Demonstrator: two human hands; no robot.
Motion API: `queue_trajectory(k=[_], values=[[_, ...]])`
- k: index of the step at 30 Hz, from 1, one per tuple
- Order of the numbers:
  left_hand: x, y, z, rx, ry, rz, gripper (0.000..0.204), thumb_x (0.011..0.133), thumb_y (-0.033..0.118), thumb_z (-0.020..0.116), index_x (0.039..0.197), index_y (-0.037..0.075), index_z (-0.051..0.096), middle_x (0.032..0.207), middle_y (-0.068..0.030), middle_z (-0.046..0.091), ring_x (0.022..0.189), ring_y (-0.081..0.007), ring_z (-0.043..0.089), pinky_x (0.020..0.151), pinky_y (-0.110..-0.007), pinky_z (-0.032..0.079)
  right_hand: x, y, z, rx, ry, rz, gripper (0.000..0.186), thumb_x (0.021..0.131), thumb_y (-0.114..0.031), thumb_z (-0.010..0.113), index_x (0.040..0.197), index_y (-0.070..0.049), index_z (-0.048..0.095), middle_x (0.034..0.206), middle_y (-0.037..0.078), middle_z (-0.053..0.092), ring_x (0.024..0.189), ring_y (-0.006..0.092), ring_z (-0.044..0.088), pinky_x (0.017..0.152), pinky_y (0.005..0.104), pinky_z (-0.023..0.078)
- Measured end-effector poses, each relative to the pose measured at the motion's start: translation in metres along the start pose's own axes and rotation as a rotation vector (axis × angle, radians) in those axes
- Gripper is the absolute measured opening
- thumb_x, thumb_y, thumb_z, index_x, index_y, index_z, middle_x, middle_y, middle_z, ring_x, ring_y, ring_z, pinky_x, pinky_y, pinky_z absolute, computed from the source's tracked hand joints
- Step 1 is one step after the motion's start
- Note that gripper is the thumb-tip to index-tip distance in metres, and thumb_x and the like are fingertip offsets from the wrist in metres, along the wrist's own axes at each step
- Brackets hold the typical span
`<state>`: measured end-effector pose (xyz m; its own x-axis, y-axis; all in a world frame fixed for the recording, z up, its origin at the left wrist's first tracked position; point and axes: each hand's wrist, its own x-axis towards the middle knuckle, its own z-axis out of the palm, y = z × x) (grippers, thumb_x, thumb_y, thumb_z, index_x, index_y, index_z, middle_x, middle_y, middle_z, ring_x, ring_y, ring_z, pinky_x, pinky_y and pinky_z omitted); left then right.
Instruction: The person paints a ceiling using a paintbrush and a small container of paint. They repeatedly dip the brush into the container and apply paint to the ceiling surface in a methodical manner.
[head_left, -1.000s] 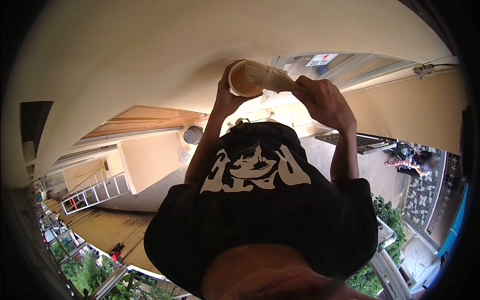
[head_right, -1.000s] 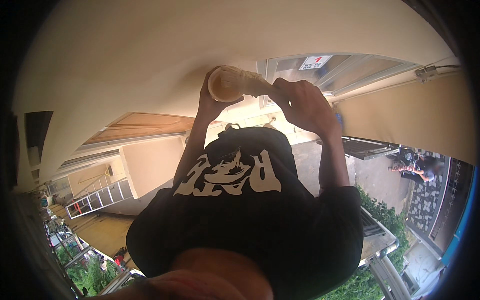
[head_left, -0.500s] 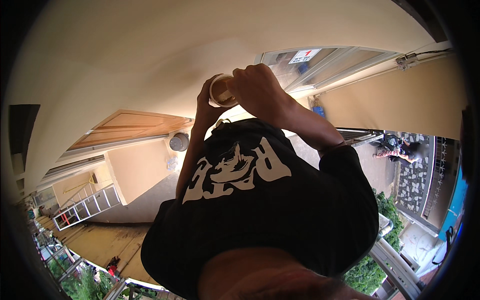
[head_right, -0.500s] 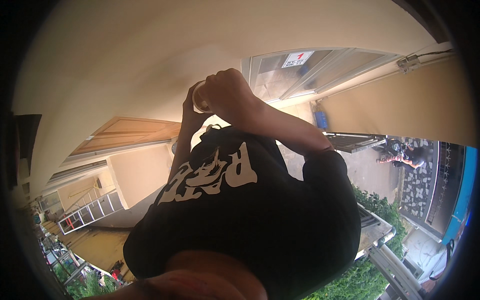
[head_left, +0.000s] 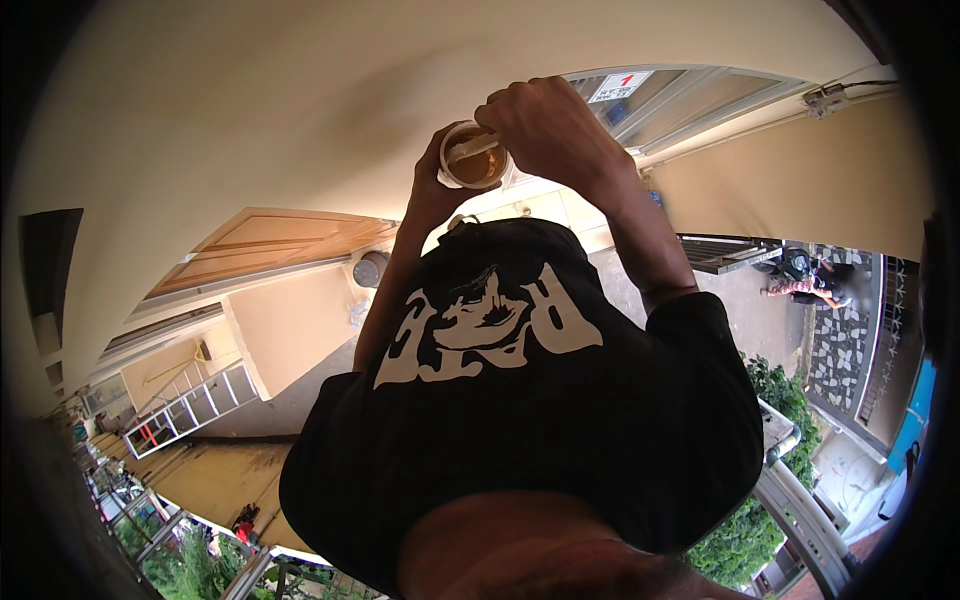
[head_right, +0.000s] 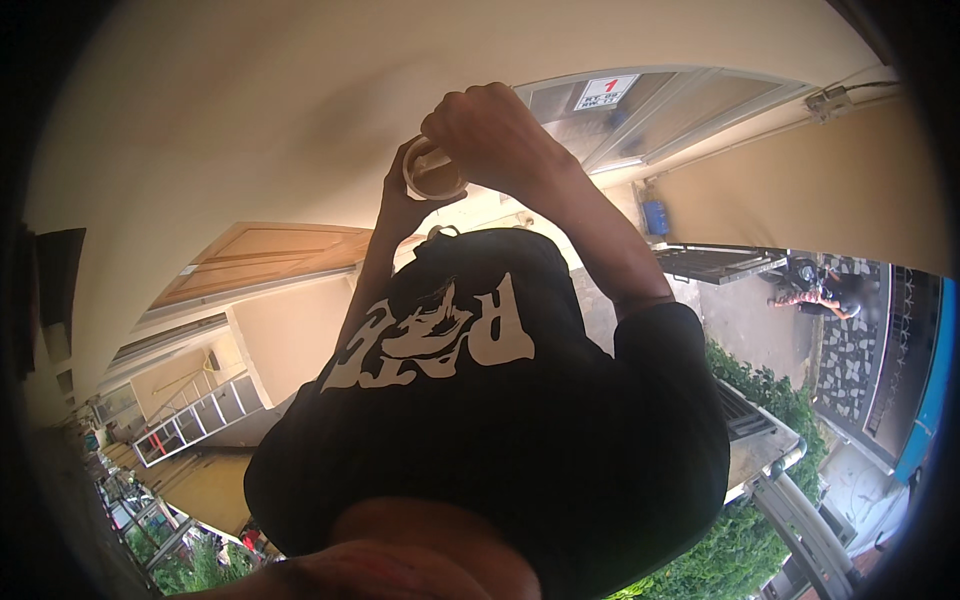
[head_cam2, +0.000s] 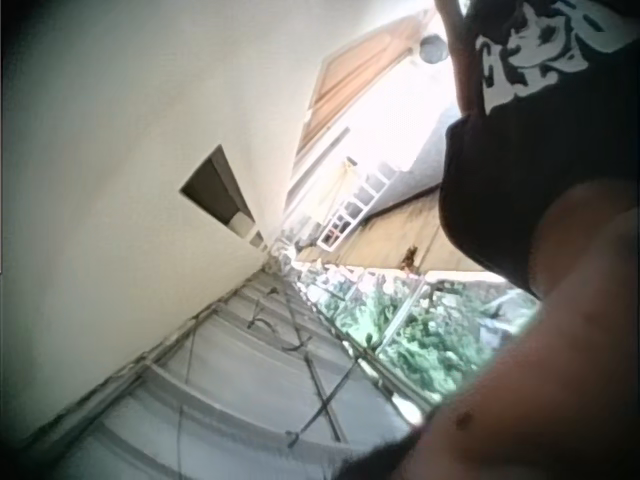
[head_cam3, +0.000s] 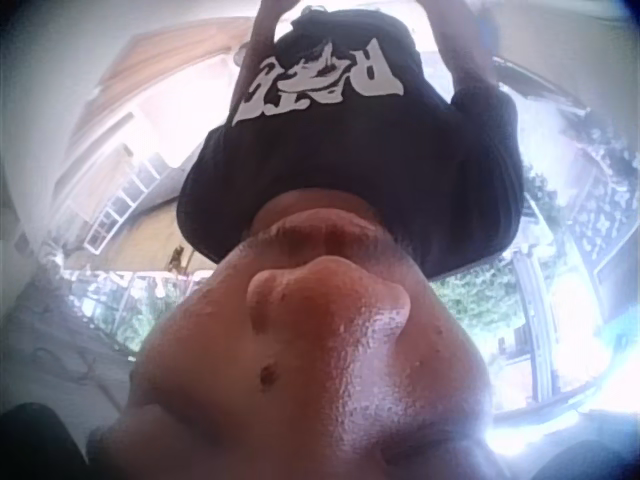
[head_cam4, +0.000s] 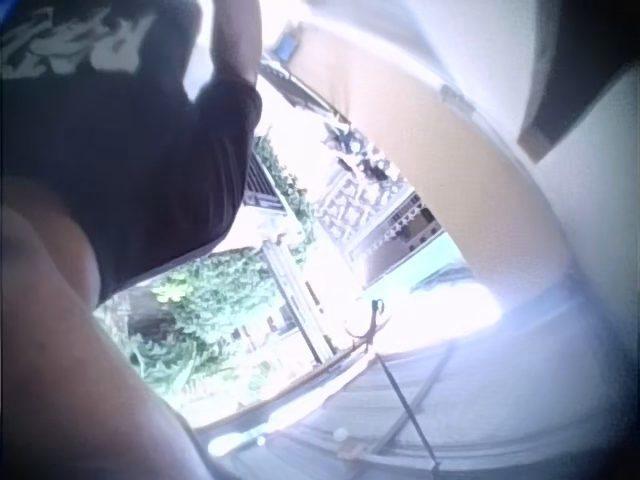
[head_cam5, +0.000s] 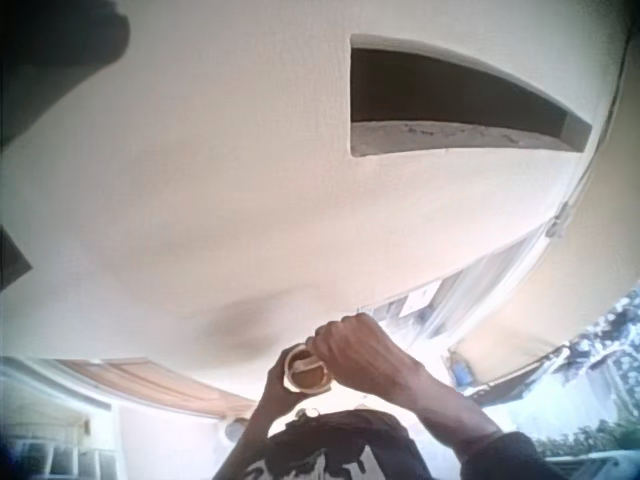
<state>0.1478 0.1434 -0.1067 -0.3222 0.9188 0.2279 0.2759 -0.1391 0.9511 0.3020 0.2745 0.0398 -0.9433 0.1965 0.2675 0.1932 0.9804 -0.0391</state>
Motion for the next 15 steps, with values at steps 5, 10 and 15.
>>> queue_trajectory(k=[5, 10, 15], values=[[0.007, 0.015, 0.003, 0.003, -0.037, -0.014, 0.088, 0.066, 0.016, 0.100, 0.140, 0.006, 0.054, 0.132, -0.0107, 0.068, 0.123, -0.0239, 0.066, 0.107, -0.041, 0.055, 0.003, 0.001, -0.012, -0.056, 0.004, -0.022, 0.005, 0.083, -0.004, 0.071, 0.084, -0.005, 0.076, 0.077, 0.010, 0.073, 0.074, 0.0274, 0.075, 0.066, 0.0381, 0.059], [0.007, 0.013, 0.005, 0.003, -0.037, -0.015, 0.087, 0.067, 0.017, 0.100, 0.140, 0.006, 0.054, 0.131, -0.0117, 0.068, 0.122, -0.0242, 0.067, 0.106, -0.041, 0.056, 0.005, 0.000, -0.006, -0.113, 0.012, -0.051, 0.002, 0.082, -0.005, 0.072, 0.082, -0.005, 0.075, 0.077, 0.009, 0.073, 0.074, 0.0258, 0.075, 0.067, 0.0371, 0.060], [0.002, 0.012, 0.003, 0.028, -0.035, -0.053, 0.088, 0.066, 0.018, 0.101, 0.140, 0.006, 0.054, 0.131, -0.0124, 0.068, 0.122, -0.0248, 0.067, 0.105, -0.041, 0.056, 0.007, -0.004, 0.007, -0.122, -0.005, -0.052, 0.002, 0.082, -0.006, 0.073, 0.081, -0.006, 0.074, 0.077, 0.009, 0.073, 0.075, 0.0244, 0.075, 0.068, 0.0364, 0.060]])
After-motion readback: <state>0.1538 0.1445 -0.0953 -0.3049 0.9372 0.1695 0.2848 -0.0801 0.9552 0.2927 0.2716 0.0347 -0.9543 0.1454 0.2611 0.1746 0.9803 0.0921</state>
